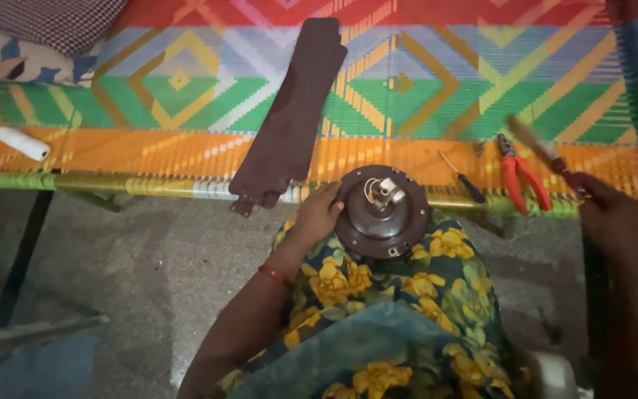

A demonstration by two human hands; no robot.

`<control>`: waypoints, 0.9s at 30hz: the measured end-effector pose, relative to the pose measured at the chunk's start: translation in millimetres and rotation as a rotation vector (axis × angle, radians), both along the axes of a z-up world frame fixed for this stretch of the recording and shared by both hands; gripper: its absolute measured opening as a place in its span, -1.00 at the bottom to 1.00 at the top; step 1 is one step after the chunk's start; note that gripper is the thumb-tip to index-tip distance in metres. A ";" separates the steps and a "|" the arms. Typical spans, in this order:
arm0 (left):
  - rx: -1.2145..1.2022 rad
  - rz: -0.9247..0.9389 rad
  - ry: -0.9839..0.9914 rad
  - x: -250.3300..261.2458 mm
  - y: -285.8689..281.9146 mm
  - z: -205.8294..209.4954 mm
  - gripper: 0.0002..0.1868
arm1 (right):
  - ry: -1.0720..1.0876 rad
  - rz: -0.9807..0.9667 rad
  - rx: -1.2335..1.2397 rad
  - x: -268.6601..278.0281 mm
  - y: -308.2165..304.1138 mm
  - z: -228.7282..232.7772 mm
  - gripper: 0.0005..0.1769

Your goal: The person uses a screwdriver to adjust components inside the fan motor housing, then uses a paintbrush to clean the motor. The person holds the motor with one hand while manipulating tools with the other.

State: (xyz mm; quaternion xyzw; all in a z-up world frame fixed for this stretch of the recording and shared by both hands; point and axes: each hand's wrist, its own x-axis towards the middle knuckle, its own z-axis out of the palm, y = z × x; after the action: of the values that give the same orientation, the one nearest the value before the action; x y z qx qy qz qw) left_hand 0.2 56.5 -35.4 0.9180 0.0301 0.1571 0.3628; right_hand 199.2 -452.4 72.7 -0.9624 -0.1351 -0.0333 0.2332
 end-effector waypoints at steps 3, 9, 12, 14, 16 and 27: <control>0.017 -0.006 0.078 4.3 -1.4 0.0 -0.39 | -0.046 0.173 -0.096 -60.8 28.3 45.5 -0.53; 0.053 0.039 0.195 10.2 -1.7 -6.3 -0.28 | 0.010 0.235 -0.689 -121.9 65.0 82.5 -0.44; -0.002 -0.039 0.173 15.9 3.1 -13.2 -0.24 | -0.101 0.362 -0.576 -131.4 74.2 78.0 -0.46; -0.016 -0.065 0.221 17.3 6.4 -13.6 -0.22 | -0.060 0.339 -0.605 -141.8 83.7 70.7 -0.50; -0.010 -0.025 0.325 15.4 6.9 -9.3 -0.22 | -0.079 0.381 -0.535 -149.3 93.3 66.6 -0.44; 0.068 0.085 0.499 8.6 2.8 28.1 -0.29 | -0.327 0.229 -0.462 -151.6 117.1 55.0 -0.59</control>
State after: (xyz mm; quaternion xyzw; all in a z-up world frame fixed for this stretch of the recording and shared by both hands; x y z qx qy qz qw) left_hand 8.8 59.3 -7.3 0.9379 0.1521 -0.0582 0.3063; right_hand 47.6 -335.3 127.7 -0.9504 -0.2823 -0.1295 -0.0147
